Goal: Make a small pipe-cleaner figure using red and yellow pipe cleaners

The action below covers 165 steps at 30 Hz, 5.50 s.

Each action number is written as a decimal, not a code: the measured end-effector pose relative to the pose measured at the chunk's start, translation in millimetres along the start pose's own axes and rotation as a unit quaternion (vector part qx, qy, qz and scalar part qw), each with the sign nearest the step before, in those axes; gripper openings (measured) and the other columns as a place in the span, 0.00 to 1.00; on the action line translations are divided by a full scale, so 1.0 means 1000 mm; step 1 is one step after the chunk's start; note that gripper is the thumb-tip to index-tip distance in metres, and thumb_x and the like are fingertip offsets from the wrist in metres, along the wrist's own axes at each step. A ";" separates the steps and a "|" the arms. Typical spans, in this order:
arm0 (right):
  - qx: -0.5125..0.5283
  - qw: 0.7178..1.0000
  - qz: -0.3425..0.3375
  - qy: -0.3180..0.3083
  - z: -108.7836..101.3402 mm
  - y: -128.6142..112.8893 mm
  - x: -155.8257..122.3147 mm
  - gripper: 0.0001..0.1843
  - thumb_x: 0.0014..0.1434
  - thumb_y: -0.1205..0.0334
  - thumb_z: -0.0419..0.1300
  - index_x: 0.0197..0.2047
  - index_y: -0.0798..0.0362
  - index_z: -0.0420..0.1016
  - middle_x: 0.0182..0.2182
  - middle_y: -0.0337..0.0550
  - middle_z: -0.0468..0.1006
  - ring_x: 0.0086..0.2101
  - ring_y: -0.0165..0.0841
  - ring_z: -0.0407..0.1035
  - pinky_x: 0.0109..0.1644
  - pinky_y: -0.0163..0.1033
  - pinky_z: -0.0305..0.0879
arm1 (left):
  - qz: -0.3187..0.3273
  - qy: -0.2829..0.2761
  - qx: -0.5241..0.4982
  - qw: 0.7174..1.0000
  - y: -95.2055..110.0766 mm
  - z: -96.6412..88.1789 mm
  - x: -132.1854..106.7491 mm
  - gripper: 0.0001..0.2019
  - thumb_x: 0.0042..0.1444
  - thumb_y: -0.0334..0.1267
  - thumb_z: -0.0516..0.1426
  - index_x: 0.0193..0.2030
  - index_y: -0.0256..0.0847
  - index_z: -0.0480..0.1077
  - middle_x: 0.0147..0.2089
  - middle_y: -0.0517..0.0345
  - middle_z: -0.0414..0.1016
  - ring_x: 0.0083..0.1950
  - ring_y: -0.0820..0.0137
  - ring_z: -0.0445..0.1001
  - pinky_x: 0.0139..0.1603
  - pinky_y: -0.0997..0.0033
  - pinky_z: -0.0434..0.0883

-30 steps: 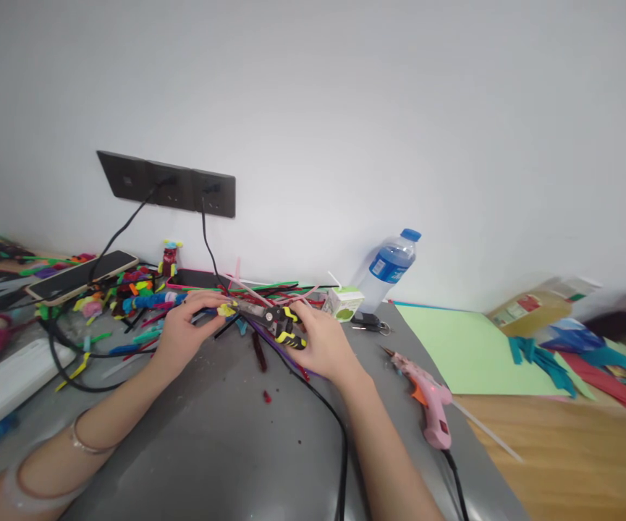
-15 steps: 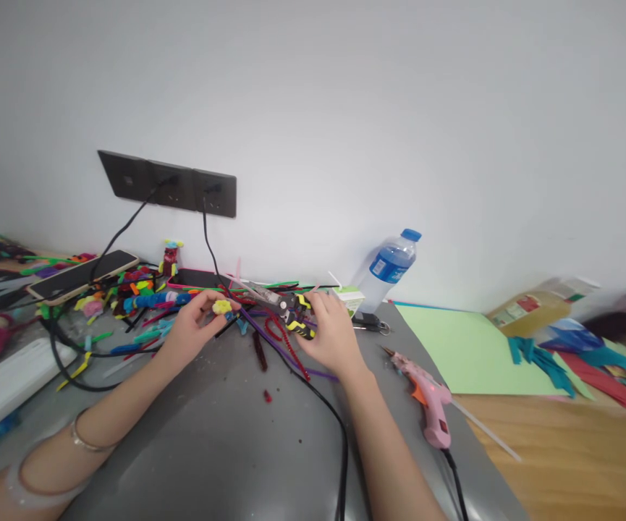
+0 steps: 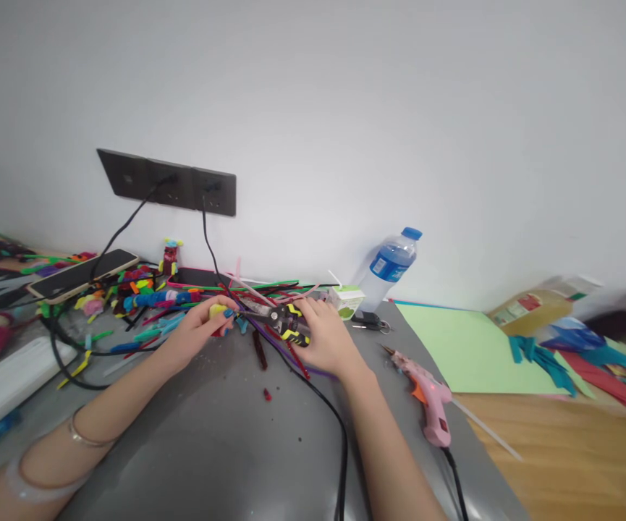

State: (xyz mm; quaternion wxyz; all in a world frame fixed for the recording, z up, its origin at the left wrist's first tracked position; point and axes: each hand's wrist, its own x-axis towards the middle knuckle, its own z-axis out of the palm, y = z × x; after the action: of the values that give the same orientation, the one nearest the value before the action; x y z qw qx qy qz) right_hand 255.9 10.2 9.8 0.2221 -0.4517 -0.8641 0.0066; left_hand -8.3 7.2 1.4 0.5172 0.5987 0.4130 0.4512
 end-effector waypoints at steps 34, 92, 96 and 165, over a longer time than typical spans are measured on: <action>0.054 0.989 0.024 -0.136 -0.007 -0.014 -0.002 0.15 0.50 0.63 0.60 0.43 0.52 0.67 0.36 0.45 0.74 0.35 0.38 0.67 0.37 0.37 0.56 | 0.239 -0.040 0.379 0.893 -0.010 -0.033 0.011 0.04 0.57 0.37 0.59 0.35 0.45 0.77 0.33 0.60 0.79 0.37 0.68 0.69 0.53 0.62 0.65; 0.057 0.989 0.015 -0.135 -0.007 -0.015 -0.003 0.18 0.47 0.66 0.60 0.44 0.53 0.69 0.36 0.45 0.75 0.35 0.38 0.68 0.38 0.38 0.59 | 0.076 -0.139 0.225 0.961 0.005 -0.041 0.007 0.07 0.52 0.37 0.59 0.34 0.39 0.78 0.36 0.54 0.81 0.37 0.67 0.77 0.39 0.72 0.71; 0.100 0.982 0.032 -0.155 -0.007 -0.017 -0.004 0.21 0.45 0.68 0.59 0.45 0.52 0.68 0.37 0.44 0.76 0.35 0.37 0.68 0.38 0.38 0.61 | 0.070 -0.142 0.205 0.966 0.007 -0.041 0.007 0.06 0.52 0.35 0.59 0.34 0.38 0.78 0.34 0.55 0.80 0.32 0.71 0.75 0.35 0.74 0.70; 0.170 0.911 0.057 -0.371 -0.023 -0.005 -0.005 0.36 0.43 0.63 0.63 0.59 0.51 0.68 0.48 0.46 0.74 0.49 0.44 0.68 0.51 0.43 0.63 | -0.055 -0.369 0.154 0.915 0.008 -0.031 0.004 0.04 0.50 0.33 0.60 0.33 0.36 0.74 0.28 0.61 0.71 0.25 0.78 0.64 0.26 0.80 0.62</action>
State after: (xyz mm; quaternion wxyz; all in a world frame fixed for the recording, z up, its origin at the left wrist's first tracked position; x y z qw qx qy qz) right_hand 263.5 -1.0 29.8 -0.0415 -0.4209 -0.8429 0.3325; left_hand -36.6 17.8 11.4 0.5583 0.7713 0.2888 0.0997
